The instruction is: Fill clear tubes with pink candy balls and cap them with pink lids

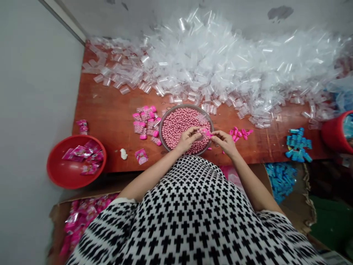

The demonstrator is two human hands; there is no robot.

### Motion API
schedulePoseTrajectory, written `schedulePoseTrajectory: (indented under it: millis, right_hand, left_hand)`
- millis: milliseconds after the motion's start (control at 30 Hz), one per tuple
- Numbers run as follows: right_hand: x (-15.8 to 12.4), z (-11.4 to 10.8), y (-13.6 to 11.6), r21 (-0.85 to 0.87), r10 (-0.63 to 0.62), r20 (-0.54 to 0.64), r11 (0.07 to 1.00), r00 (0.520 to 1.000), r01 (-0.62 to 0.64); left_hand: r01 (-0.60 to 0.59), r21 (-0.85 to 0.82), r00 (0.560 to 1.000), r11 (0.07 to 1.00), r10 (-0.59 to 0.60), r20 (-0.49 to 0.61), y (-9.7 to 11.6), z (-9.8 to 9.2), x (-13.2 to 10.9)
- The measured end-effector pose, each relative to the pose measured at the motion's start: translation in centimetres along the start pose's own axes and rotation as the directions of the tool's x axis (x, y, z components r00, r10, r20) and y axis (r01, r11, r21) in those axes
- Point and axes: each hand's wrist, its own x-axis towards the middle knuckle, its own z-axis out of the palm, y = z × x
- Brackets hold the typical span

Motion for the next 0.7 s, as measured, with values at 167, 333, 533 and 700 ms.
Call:
schedulePoseTrajectory:
  millis: [167, 333, 533, 700]
  right_hand:
    - [0.5, 0.7, -1.3, -0.292, -0.252, 0.008, 0.925, 0.968, 0.244]
    - [1.0, -0.2, -3.0, -0.325, -0.255, 0.139, 0.901, 0.957, 0.287]
    - [1.3, -0.8, -3.9, -0.191, -0.215, -0.014, 0.959, 0.976, 0.209]
    - [1.4, -0.1, -5.6, -0.377, -0.354, 0.143, 0.844, 0.924, 0.382]
  left_hand:
    - [0.012, -0.023, 0.999, 1.000, -0.013, -0.031, 0.2, 0.1, -0.5]
    - [0.001, 0.022, 1.000, 1.000, -0.001, 0.011, 0.8, 0.1, -0.3]
    - [-0.088, 0.205, 0.996, 0.975, 0.093, -0.017, 0.9, -0.7, 0.0]
    - [-0.219, 0.461, 0.974, 0.860, 0.219, 0.053, 1.8, -0.9, 0.1]
